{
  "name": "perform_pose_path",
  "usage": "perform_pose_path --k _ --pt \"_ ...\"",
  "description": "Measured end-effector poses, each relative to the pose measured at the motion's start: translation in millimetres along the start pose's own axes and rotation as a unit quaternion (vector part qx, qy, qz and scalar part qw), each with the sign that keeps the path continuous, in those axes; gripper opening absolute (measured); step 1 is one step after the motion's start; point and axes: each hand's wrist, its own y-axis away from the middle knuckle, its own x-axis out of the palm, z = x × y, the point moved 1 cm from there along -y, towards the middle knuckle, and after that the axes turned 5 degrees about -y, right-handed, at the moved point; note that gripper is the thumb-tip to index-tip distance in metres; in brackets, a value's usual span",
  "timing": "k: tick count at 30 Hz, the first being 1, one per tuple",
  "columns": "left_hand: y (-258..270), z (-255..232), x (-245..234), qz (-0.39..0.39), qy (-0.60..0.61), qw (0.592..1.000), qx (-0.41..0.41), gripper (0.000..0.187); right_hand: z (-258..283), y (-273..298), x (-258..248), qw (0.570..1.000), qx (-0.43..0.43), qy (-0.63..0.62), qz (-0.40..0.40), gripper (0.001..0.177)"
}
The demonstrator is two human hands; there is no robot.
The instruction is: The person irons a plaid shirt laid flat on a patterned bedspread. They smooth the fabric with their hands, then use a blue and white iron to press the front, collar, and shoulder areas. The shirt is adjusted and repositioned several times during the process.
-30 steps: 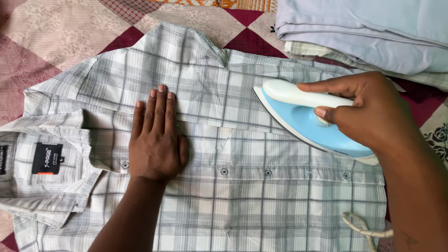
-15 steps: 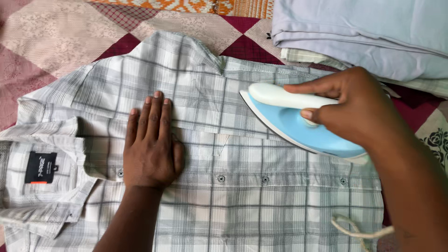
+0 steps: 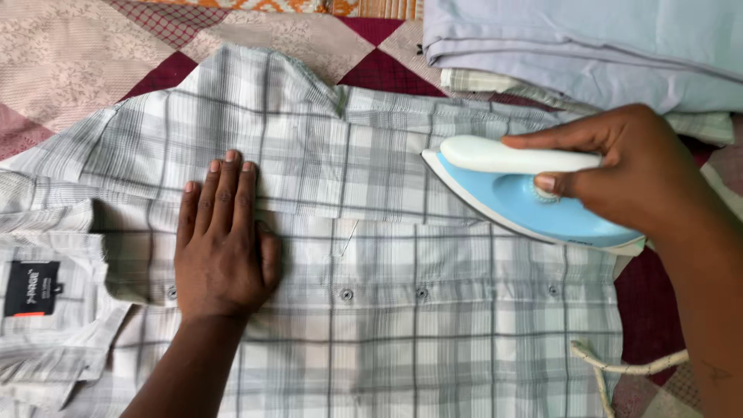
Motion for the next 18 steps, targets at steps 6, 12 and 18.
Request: perform_pose_path --k 6,12,18 --pt "0 -1 -2 0.007 0.001 1.000 -0.006 0.071 -12 8 -9 0.995 0.056 0.086 -0.008 0.049" --pt "-2 -2 -2 0.008 0.003 1.000 -0.012 0.070 -26 2 -18 0.997 0.025 0.066 -0.011 0.046" --pt "3 1 -2 0.005 -0.036 0.991 -0.126 0.079 27 -2 10 0.998 -0.035 0.043 0.035 0.045"
